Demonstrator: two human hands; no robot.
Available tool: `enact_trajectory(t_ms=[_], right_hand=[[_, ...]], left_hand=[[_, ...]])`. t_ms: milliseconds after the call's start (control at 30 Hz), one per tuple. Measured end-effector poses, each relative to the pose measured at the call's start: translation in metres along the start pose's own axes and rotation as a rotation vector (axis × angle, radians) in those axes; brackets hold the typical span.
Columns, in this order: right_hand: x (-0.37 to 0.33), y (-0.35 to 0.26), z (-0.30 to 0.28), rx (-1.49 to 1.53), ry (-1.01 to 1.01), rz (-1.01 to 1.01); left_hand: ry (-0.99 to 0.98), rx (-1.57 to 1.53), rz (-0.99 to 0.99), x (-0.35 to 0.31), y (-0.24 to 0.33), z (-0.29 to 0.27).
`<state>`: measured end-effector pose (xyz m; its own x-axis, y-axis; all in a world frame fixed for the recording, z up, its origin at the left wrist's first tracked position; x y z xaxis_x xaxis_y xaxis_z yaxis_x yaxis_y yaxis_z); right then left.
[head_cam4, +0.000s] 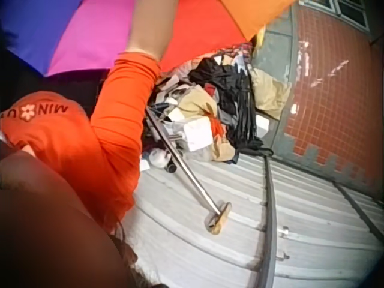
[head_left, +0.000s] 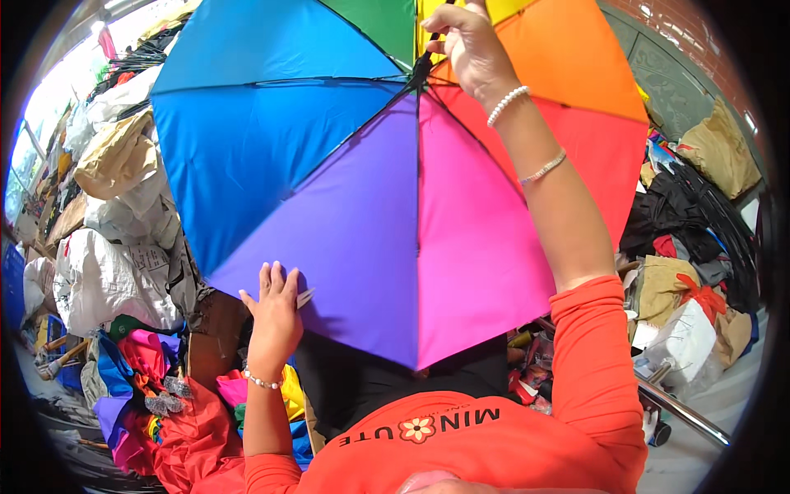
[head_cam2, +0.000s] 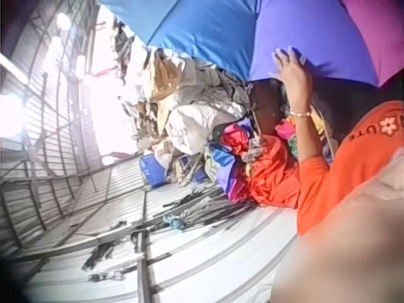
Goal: Inspecting and opening rainbow-colored umbrellas to check for defects on a production floor.
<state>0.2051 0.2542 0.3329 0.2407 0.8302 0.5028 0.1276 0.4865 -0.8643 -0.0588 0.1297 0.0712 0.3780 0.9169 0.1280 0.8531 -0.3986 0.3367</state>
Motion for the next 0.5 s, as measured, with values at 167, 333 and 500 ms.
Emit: enact_trajectory(t_ms=[167,333,500], right_hand=[[-0.002,0.046,0.009,0.052,-0.089,0.069],[-0.024,0.102,0.021,0.129,-0.220,0.189],[-0.052,0.126,0.020,-0.064,-0.339,0.166]], left_hand=[[-0.109,0.018,-0.025,-0.024,0.013,0.014],[-0.390,-0.142,-0.104,-0.053,0.014,0.038],[-0.481,-0.337,-0.007,-0.055,0.029,0.009]])
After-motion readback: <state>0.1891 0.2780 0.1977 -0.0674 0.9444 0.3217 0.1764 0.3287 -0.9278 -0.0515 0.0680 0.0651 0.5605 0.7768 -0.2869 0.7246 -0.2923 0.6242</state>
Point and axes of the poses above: each hand's wrist, its own x-axis towards the middle knuckle, its own z-axis out of the palm, y = z × x, the point moved 7 cm from there along x, towards the middle knuckle, and after that the axes turned 14 degrees about -x, right-handed, at the moved point
